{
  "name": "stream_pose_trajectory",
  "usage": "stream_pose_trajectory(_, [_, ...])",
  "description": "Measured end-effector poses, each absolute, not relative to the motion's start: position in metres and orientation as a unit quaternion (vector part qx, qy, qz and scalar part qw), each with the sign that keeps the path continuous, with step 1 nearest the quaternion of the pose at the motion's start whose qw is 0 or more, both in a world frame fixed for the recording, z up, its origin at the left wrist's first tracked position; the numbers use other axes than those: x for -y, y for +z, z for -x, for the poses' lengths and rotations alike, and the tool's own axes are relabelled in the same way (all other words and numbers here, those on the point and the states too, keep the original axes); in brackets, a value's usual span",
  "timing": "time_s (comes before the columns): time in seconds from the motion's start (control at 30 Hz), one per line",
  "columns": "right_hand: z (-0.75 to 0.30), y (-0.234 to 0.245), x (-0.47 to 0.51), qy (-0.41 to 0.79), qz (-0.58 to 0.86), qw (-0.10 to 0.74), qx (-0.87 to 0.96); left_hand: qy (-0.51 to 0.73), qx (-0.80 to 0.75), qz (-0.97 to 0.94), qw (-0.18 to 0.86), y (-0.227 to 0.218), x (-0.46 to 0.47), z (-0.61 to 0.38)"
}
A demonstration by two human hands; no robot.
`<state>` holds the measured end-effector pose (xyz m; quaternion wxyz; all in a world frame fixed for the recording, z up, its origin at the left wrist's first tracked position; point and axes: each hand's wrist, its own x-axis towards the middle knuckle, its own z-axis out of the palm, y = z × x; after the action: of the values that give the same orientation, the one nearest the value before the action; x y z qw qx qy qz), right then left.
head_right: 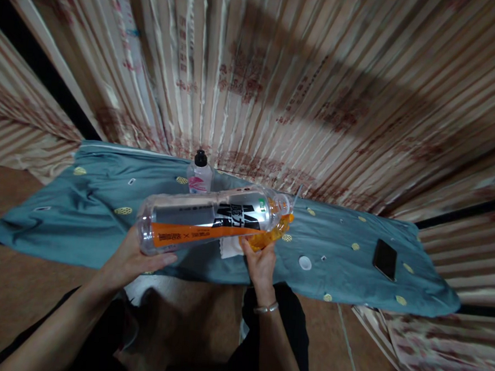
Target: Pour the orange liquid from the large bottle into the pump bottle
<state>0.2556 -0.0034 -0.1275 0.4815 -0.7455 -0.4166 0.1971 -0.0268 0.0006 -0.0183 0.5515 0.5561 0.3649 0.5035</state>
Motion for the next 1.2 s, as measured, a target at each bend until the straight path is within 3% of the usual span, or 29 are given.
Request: stream_pose_trajectory(1.2, [-0.263, -0.139, 0.004, 0.181, 0.748, 0.468, 0.435, 0.494, -0.38, -0.535, 0.57, -0.014, 0.002, 0.026])
